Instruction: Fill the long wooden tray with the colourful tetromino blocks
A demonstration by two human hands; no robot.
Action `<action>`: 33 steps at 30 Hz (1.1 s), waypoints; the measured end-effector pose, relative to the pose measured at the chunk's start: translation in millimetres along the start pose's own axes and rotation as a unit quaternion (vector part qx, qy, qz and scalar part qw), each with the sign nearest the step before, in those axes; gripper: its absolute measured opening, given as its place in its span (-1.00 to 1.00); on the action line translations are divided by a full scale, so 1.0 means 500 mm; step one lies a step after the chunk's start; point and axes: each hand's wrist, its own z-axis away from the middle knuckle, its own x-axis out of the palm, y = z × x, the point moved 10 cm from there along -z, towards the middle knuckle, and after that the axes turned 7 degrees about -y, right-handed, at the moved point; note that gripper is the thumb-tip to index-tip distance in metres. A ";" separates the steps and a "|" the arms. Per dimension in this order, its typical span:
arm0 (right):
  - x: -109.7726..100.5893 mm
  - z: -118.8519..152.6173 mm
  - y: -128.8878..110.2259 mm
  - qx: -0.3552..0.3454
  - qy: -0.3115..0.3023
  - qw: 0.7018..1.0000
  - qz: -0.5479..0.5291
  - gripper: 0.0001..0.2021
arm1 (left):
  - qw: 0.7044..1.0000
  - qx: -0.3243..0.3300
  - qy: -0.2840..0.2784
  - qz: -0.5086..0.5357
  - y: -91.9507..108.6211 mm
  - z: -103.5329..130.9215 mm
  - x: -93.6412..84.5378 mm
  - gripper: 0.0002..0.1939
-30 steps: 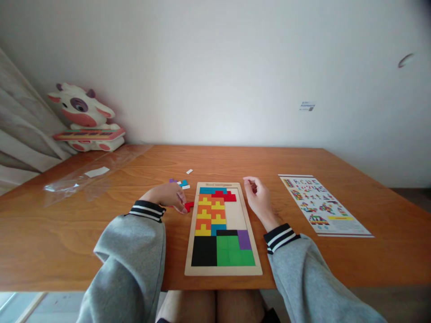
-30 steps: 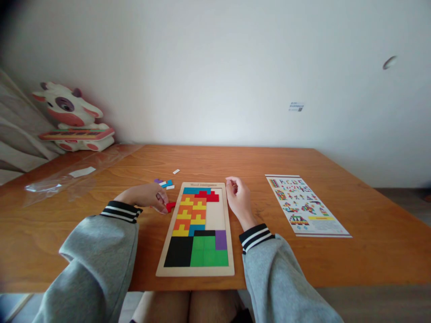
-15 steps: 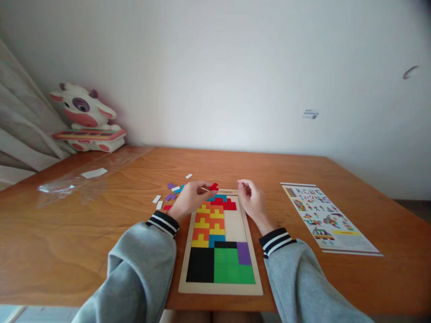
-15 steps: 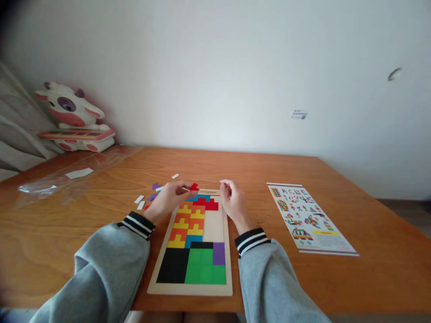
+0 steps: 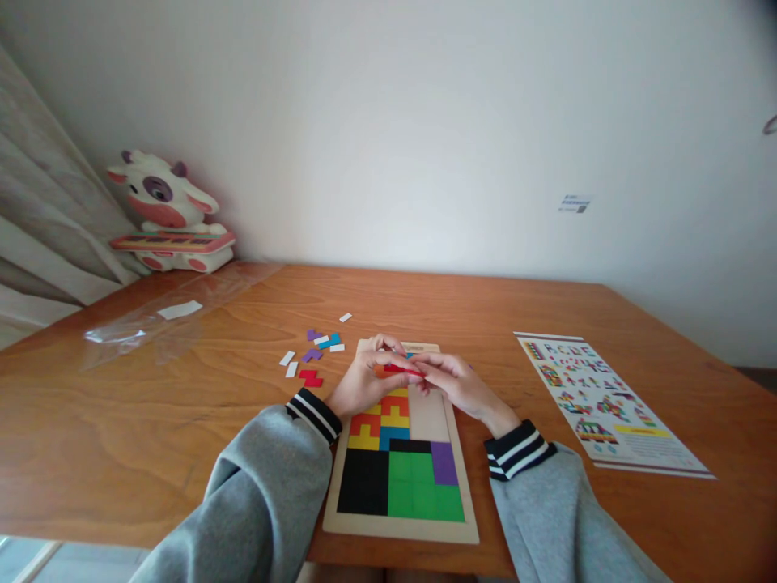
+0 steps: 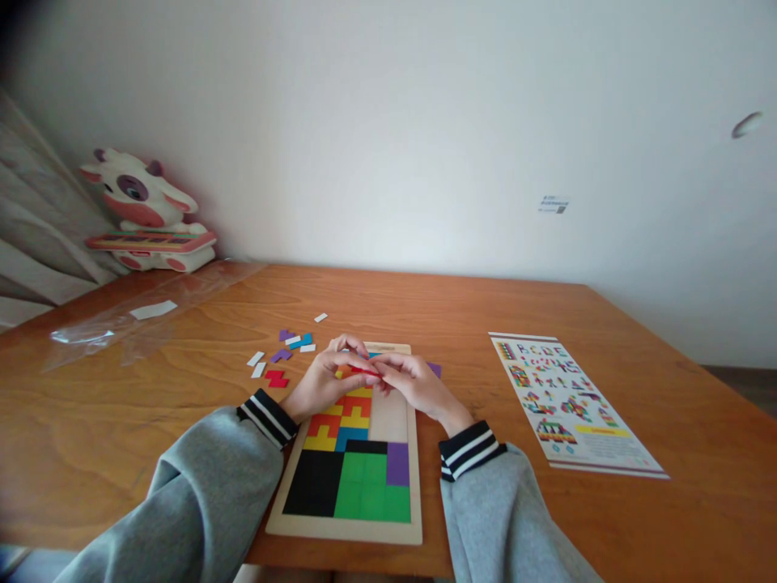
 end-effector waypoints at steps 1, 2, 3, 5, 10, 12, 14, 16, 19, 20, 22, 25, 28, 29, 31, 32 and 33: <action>-0.001 0.002 0.001 0.004 0.003 1.000 -0.013 -0.57 | 1.000 0.002 0.000 0.005 0.000 0.001 0.000 -0.81; -0.001 0.004 0.001 0.010 0.004 1.000 -0.021 -0.58 | 1.000 0.003 0.002 0.009 -0.001 0.001 -0.001 -0.81; 0.000 0.005 0.002 0.017 0.003 0.999 -0.026 -0.58 | 1.000 0.002 0.003 0.013 -0.002 0.002 -0.001 -0.82; -0.004 0.006 0.003 0.027 0.015 0.999 -0.038 -0.57 | 1.000 -0.011 0.002 0.012 -0.009 0.002 0.000 -0.81; -0.096 0.018 0.021 0.013 0.191 0.980 -0.050 -0.59 | 0.994 -0.081 0.026 -0.069 -0.040 0.005 -0.012 -0.64; -0.133 0.028 0.031 0.019 0.247 0.969 -0.003 -0.58 | 0.988 -0.077 0.023 -0.133 -0.036 0.005 -0.012 -0.70; -0.157 0.037 0.029 0.011 0.281 0.957 0.064 -0.56 | 0.982 -0.048 -0.007 -0.185 -0.022 0.003 0.001 -0.78; -0.162 0.042 0.020 -0.006 0.292 0.948 0.125 -0.56 | 0.975 -0.010 -0.048 -0.216 -0.006 0.003 0.022 -0.79; -0.146 0.040 0.014 -0.017 0.274 0.943 0.186 -0.63 | 0.964 0.038 -0.105 -0.241 0.013 0.007 0.053 -0.77; -0.141 0.039 0.014 -0.015 0.269 0.942 0.201 -0.65 | 0.961 0.046 -0.116 -0.246 0.016 0.009 0.060 -0.76; -0.133 0.038 0.014 -0.013 0.266 0.937 0.227 -0.68 | 0.958 0.053 -0.125 -0.254 0.019 0.009 0.065 -0.75; -0.127 0.038 0.008 -0.018 0.268 0.925 0.270 -0.68 | 0.955 0.051 -0.130 -0.261 0.018 0.009 0.066 -0.74; -0.122 0.037 0.000 -0.026 0.266 0.913 0.307 -0.69 | 0.952 0.055 -0.142 -0.265 0.016 0.010 0.071 -0.71; -0.120 0.037 -0.002 -0.026 0.265 0.910 0.317 -0.70 | 0.951 0.055 -0.147 -0.268 0.015 0.011 0.073 -0.70; -0.116 0.035 -0.005 -0.024 0.262 0.904 0.336 -0.73 | 0.948 0.049 -0.155 -0.274 0.012 0.012 0.076 -0.68; -0.114 0.035 -0.007 -0.023 0.261 0.900 0.347 -0.76 | 0.946 0.043 -0.160 -0.278 0.010 0.013 0.078 -0.67; -0.113 0.035 -0.010 -0.024 0.261 0.895 0.362 -0.78 | 0.945 0.036 -0.166 -0.281 0.006 0.013 0.079 -0.66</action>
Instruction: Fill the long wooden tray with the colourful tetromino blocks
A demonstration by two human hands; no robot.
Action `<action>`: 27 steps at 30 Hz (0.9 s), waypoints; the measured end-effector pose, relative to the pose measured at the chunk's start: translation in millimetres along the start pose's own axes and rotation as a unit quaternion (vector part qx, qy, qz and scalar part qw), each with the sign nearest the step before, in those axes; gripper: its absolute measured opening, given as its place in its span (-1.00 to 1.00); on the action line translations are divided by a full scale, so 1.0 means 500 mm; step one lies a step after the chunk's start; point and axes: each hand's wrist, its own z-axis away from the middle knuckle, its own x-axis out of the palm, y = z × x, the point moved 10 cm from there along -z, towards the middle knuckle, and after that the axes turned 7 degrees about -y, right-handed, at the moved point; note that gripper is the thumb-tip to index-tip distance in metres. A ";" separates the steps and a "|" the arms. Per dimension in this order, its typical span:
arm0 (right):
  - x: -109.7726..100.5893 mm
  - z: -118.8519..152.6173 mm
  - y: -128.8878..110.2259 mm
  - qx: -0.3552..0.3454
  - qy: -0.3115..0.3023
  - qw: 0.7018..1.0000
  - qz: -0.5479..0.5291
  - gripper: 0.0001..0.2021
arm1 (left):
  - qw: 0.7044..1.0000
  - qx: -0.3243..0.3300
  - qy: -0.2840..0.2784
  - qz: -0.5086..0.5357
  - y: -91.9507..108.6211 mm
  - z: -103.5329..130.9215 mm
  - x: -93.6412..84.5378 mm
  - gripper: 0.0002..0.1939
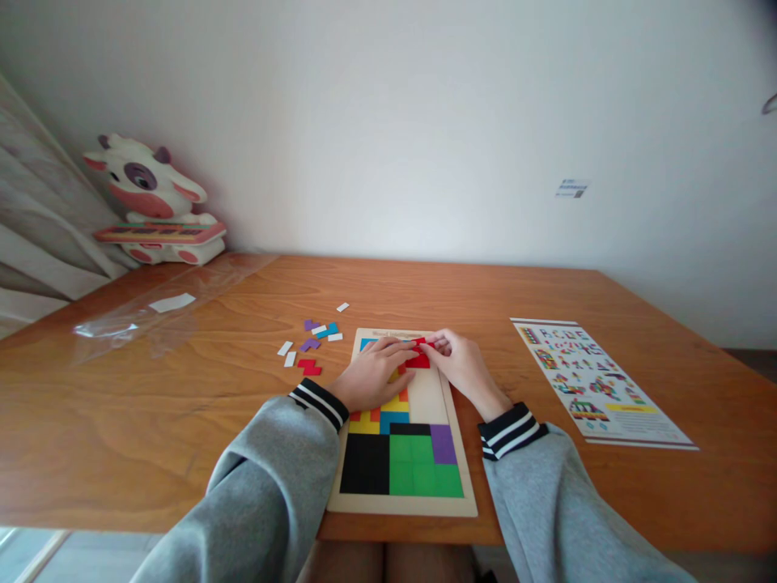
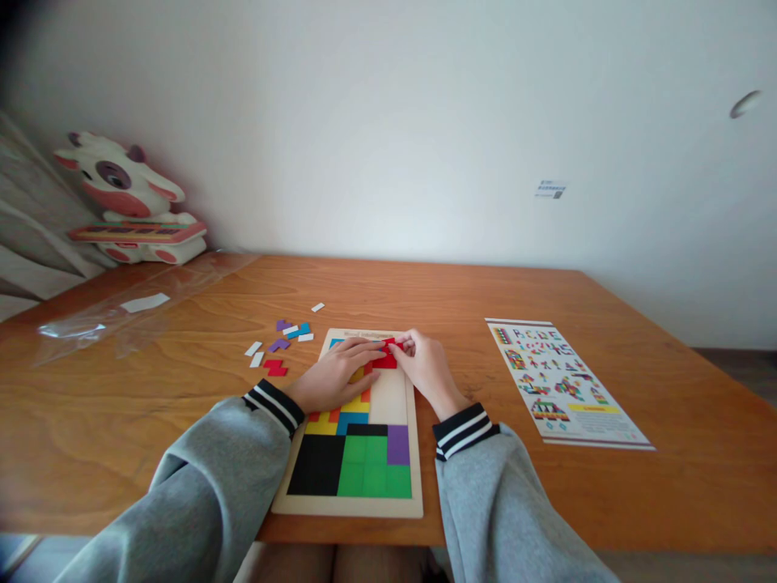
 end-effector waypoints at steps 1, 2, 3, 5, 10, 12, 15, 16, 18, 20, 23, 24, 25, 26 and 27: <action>0.000 0.000 -0.003 -0.006 0.001 1.000 0.017 -0.80 | 1.000 -0.005 -0.007 -0.001 -0.001 0.000 0.003 -0.64; -0.001 0.000 -0.006 -0.011 0.002 0.999 0.035 -0.82 | 1.000 -0.010 -0.014 -0.001 -0.002 0.000 0.005 -0.63; -0.001 0.000 -0.008 -0.016 0.003 0.999 0.050 -0.83 | 1.000 -0.013 -0.019 -0.002 -0.003 0.000 0.007 -0.63; 0.000 0.000 -0.009 -0.023 0.002 0.997 0.069 -0.85 | 1.000 -0.015 -0.024 -0.004 -0.004 0.000 0.010 -0.62; -0.003 -0.001 -0.006 -0.025 0.006 0.999 0.036 -0.83 | 0.999 -0.012 -0.029 -0.012 -0.005 0.001 0.013 -0.63; -0.017 -0.001 -0.003 -0.019 0.032 0.999 0.018 -0.79 | 0.999 -0.014 -0.029 -0.009 -0.006 0.000 0.012 -0.64; -0.040 0.000 -0.003 -0.015 0.067 0.997 0.023 -0.75 | 0.999 -0.018 -0.028 -0.005 -0.006 0.000 0.011 -0.64; -0.043 0.000 -0.005 -0.018 0.065 0.997 0.032 -0.75 | 1.000 -0.016 -0.026 -0.006 -0.005 0.001 0.011 -0.64; -0.041 -0.002 -0.011 -0.031 0.038 0.998 0.047 -0.76 | 1.000 -0.010 -0.022 -0.010 -0.004 0.001 0.010 -0.63; -0.031 -0.003 -0.015 -0.047 -0.008 0.998 0.051 -0.77 | 1.000 -0.006 -0.018 -0.018 -0.003 0.001 0.010 -0.63; -0.013 -0.001 -0.017 -0.059 -0.076 0.995 0.038 -0.76 | 1.000 -0.005 -0.015 -0.026 0.000 0.001 0.007 -0.63; -0.009 0.000 -0.016 -0.060 -0.091 0.993 0.033 -0.76 | 1.000 -0.005 -0.014 -0.027 0.001 0.000 0.006 -0.63; -0.007 0.001 -0.014 -0.059 -0.101 0.993 0.029 -0.75 | 1.000 -0.007 -0.013 -0.027 0.001 0.000 0.005 -0.64; -0.005 0.001 -0.012 -0.057 -0.107 0.992 0.026 -0.75 | 1.000 -0.008 -0.013 -0.027 0.002 -0.001 0.004 -0.64; -0.004 0.000 -0.009 -0.054 -0.112 0.992 0.024 -0.75 | 0.999 -0.009 -0.012 -0.028 0.002 -0.001 0.003 -0.65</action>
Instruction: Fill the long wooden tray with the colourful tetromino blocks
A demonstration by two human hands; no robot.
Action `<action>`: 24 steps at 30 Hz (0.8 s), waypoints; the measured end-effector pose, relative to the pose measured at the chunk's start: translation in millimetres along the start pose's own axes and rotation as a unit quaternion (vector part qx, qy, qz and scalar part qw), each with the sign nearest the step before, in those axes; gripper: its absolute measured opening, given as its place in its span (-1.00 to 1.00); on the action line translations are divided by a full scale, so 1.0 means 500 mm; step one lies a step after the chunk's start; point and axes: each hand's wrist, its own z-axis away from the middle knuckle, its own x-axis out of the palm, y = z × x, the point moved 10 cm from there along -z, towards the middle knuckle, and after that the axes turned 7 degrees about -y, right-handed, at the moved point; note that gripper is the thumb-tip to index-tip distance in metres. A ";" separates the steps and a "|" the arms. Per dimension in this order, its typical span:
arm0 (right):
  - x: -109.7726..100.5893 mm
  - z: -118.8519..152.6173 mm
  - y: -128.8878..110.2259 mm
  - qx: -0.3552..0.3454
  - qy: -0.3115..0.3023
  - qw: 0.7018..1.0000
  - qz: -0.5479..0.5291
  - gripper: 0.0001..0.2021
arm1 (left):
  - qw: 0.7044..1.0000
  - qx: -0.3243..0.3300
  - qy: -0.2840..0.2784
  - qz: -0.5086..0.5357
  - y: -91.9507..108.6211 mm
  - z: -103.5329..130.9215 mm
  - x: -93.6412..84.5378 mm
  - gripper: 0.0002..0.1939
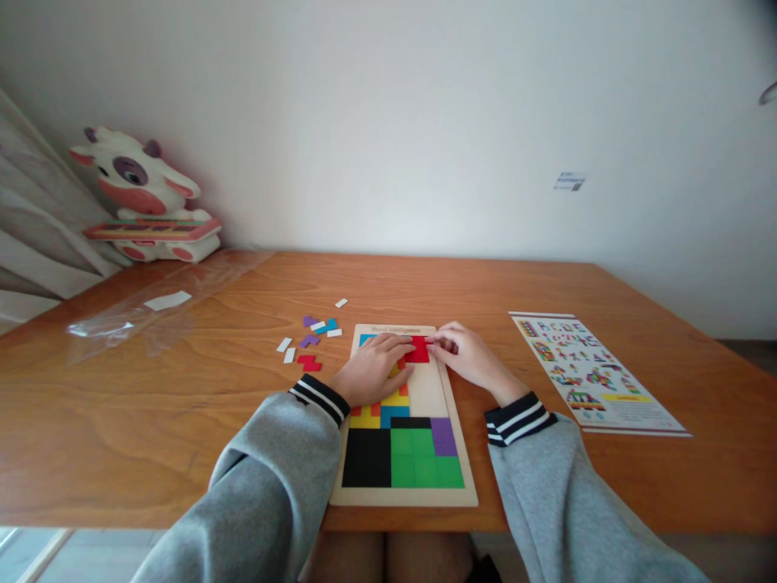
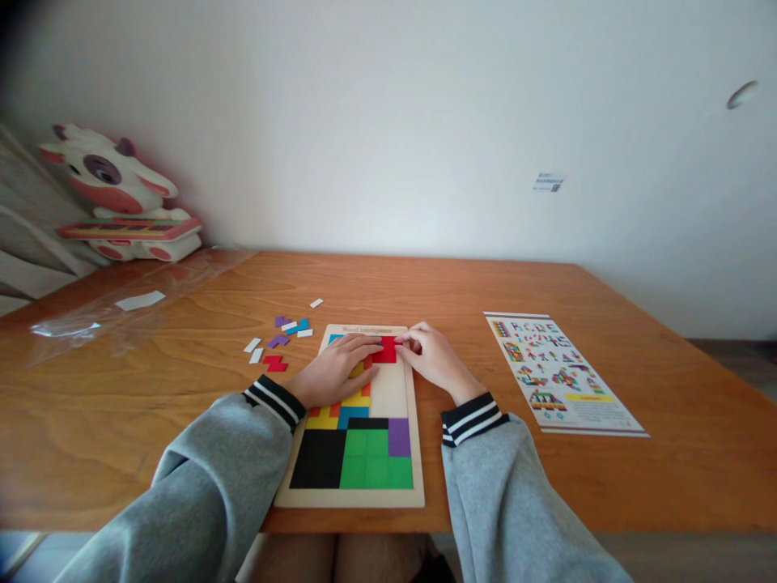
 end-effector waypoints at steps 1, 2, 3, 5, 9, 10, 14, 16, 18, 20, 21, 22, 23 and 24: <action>0.001 -0.001 0.004 0.004 -0.004 1.000 -0.003 -0.75 | 1.000 0.000 0.000 -0.002 0.000 0.000 0.000 -0.65; 0.001 -0.001 0.008 0.008 -0.006 1.000 -0.005 -0.76 | 1.000 0.001 -0.001 -0.005 0.000 0.000 0.001 -0.65; 0.002 -0.002 0.013 0.014 -0.008 1.000 -0.007 -0.76 | 1.000 0.004 -0.002 -0.008 0.001 0.000 0.002 -0.66; 0.001 -0.003 0.021 0.026 -0.006 1.000 -0.010 -0.76 | 1.000 0.012 -0.001 -0.014 0.002 0.001 0.004 -0.66; 0.000 -0.005 0.033 0.044 0.007 0.999 -0.009 -0.80 | 1.000 0.022 -0.002 -0.022 0.005 0.003 0.005 -0.67; 0.001 -0.006 0.035 0.046 0.008 0.999 -0.009 -0.81 | 0.999 0.024 -0.003 -0.025 0.006 0.003 0.005 -0.67; 0.007 -0.009 0.041 0.048 0.007 0.999 -0.006 -0.83 | 0.999 0.029 -0.007 -0.032 0.007 0.002 0.004 -0.66; 0.006 -0.010 0.039 0.042 0.008 0.999 -0.001 -0.83 | 0.999 0.029 -0.006 -0.031 0.006 0.002 0.003 -0.66; 0.005 -0.009 0.033 0.032 0.010 0.999 0.000 -0.83 | 0.999 0.029 -0.001 -0.028 0.006 0.002 0.001 -0.67; 0.005 -0.008 0.023 0.021 0.006 1.000 -0.005 -0.85 | 0.999 0.030 0.004 -0.022 0.006 0.001 -0.001 -0.68; 0.007 -0.008 0.019 0.017 0.001 1.000 -0.011 -0.85 | 0.999 0.032 0.007 -0.018 0.007 0.001 -0.002 -0.68; 0.009 -0.007 0.016 0.014 -0.003 1.000 -0.020 -0.86 | 0.999 0.034 0.010 -0.015 0.007 0.001 -0.003 -0.68; 0.010 -0.007 0.013 0.012 -0.005 0.999 -0.032 -0.86 | 0.999 0.036 0.011 -0.013 0.008 0.001 -0.004 -0.68; 0.011 -0.007 0.013 0.012 -0.005 0.999 -0.047 -0.85 | 0.999 0.037 0.012 -0.014 0.008 0.000 -0.003 -0.69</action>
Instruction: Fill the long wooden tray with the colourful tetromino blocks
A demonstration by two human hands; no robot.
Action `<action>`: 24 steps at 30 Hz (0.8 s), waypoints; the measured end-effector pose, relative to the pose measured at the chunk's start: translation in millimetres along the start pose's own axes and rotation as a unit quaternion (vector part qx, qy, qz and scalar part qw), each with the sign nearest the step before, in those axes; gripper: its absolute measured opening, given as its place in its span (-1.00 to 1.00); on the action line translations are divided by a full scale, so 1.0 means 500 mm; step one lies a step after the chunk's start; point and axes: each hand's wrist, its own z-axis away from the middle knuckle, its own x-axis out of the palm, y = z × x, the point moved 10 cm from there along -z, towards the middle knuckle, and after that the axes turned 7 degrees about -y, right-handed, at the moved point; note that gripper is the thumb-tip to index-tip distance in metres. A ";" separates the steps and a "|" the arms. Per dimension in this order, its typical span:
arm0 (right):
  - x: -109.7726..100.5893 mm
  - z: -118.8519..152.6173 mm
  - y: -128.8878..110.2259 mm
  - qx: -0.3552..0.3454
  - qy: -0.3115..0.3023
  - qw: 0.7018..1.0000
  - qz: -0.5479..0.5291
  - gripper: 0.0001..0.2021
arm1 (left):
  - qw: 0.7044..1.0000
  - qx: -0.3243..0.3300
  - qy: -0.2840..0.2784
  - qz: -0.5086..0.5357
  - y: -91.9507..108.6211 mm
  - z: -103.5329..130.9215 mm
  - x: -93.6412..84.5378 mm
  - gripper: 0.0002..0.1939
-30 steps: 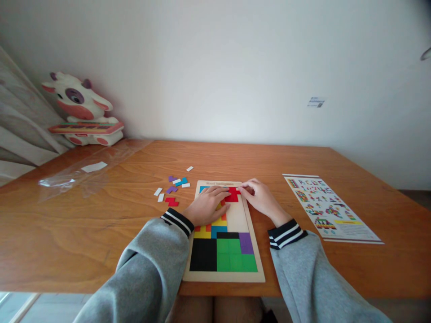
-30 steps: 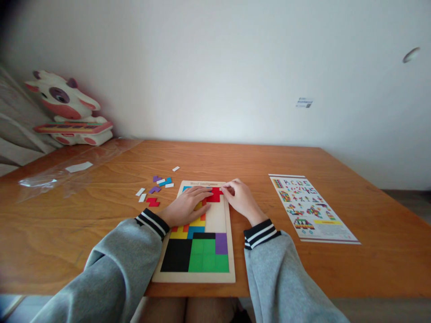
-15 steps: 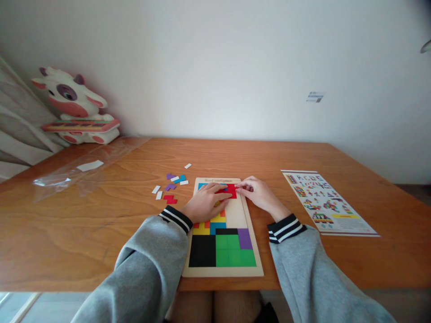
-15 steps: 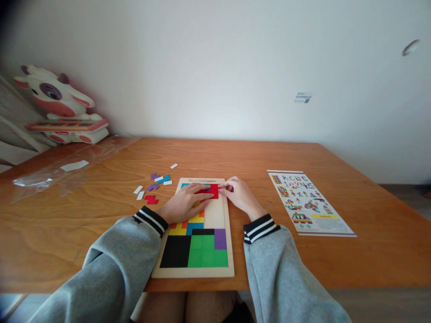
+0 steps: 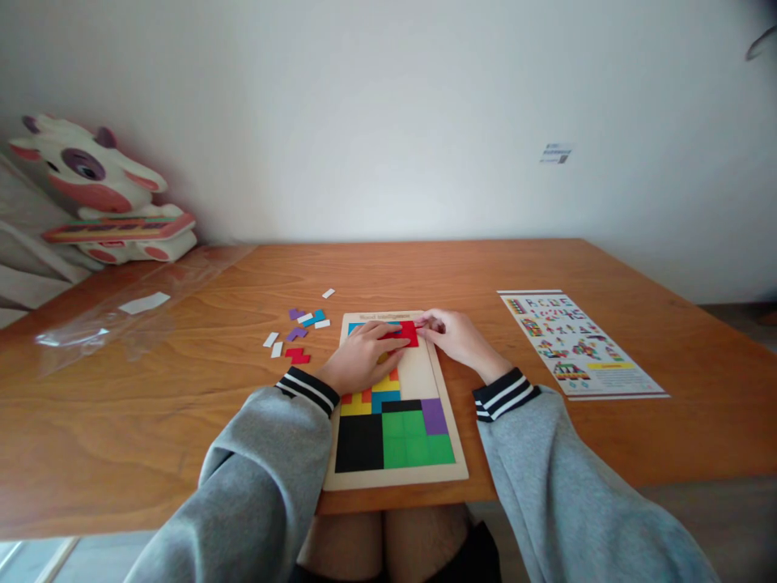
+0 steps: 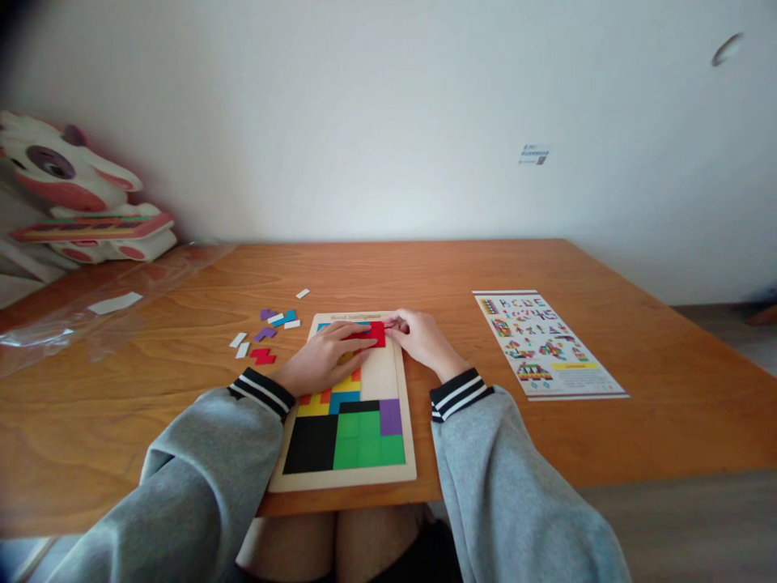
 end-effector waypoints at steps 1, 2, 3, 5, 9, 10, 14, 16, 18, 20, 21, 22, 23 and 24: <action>0.000 0.000 0.000 0.000 0.003 1.000 -0.014 -0.83 | 1.000 0.000 0.000 -0.002 -0.001 0.000 0.001 -0.69; -0.001 0.000 0.001 0.001 0.008 1.000 -0.024 -0.81 | 1.000 -0.001 -0.001 -0.004 -0.002 -0.001 0.002 -0.69; -0.002 0.001 0.002 0.001 0.013 0.999 -0.029 -0.79 | 1.000 -0.002 -0.003 -0.006 -0.003 -0.001 0.004 -0.69; -0.005 0.001 0.005 0.004 0.021 0.999 -0.028 -0.76 | 1.000 -0.004 -0.007 -0.010 -0.005 -0.001 0.007 -0.69; -0.006 0.001 0.011 0.008 0.024 0.999 -0.026 -0.72 | 1.000 -0.005 -0.009 -0.010 -0.005 -0.003 0.008 -0.69; -0.006 0.001 0.014 0.009 0.024 0.999 -0.033 -0.72 | 1.000 -0.006 -0.008 -0.008 -0.004 -0.003 0.007 -0.69; -0.002 -0.002 0.029 0.017 0.024 0.997 -0.069 -0.70 | 1.000 -0.010 -0.005 0.000 -0.002 -0.004 0.001 -0.70; -0.001 -0.003 0.034 0.017 0.025 0.996 -0.084 -0.69 | 1.000 -0.013 -0.003 0.006 -0.003 -0.004 0.000 -0.70; -0.002 -0.004 0.037 0.016 0.028 0.995 -0.095 -0.69 | 1.000 -0.014 -0.001 0.010 -0.005 -0.004 0.001 -0.68; -0.003 -0.005 0.037 0.016 0.032 0.994 -0.105 -0.69 | 1.000 -0.017 -0.002 0.014 -0.009 -0.003 0.003 -0.65; -0.004 -0.005 0.037 0.016 0.033 0.993 -0.108 -0.70 | 1.000 -0.020 -0.002 0.017 -0.010 -0.002 0.003 -0.63; -0.004 -0.005 0.036 0.017 0.032 0.993 -0.110 -0.71 | 1.000 -0.023 -0.003 0.019 -0.012 -0.002 0.005 -0.62; -0.003 -0.005 0.035 0.016 0.029 0.993 -0.111 -0.72 | 0.999 -0.028 -0.003 0.022 -0.014 -0.001 0.005 -0.61; -0.001 -0.006 0.033 0.016 0.024 0.993 -0.112 -0.73 | 0.999 -0.035 -0.001 0.025 -0.017 -0.001 0.005 -0.60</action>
